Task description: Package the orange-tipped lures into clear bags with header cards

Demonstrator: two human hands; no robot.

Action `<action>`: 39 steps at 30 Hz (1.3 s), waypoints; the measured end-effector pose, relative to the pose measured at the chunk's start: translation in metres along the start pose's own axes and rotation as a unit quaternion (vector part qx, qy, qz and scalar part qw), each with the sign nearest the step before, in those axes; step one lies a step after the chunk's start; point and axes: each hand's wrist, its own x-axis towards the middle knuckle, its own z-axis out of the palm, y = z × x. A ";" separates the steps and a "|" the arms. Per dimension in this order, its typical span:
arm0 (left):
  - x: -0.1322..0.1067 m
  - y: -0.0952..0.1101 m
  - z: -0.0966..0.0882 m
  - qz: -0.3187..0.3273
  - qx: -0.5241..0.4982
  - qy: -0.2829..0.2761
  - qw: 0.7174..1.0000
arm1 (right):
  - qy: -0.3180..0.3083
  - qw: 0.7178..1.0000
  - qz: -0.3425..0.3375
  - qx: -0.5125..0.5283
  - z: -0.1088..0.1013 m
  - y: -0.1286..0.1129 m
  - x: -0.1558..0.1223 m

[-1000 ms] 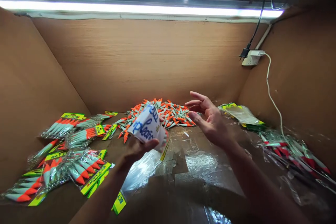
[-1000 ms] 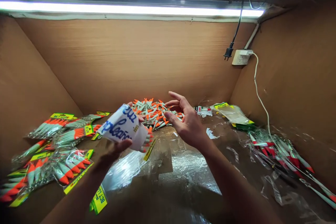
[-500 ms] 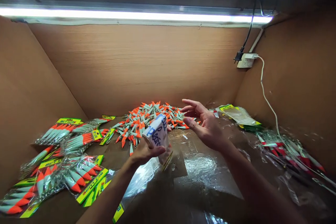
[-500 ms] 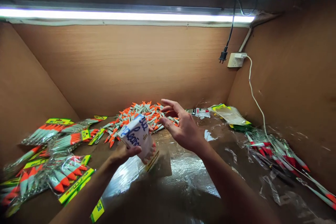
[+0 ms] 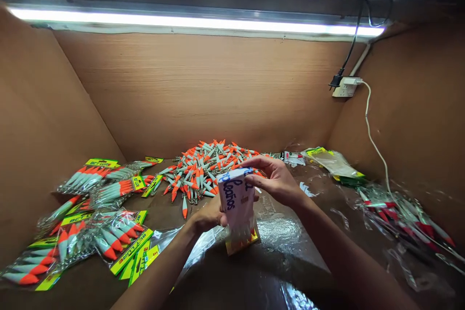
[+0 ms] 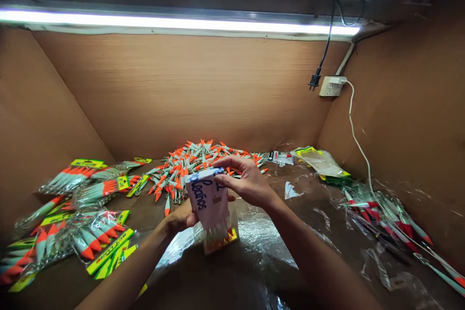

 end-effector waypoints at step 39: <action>0.011 -0.053 0.011 -0.096 0.071 0.226 0.967 | 0.077 0.967 0.235 0.063 0.022 0.112 -0.092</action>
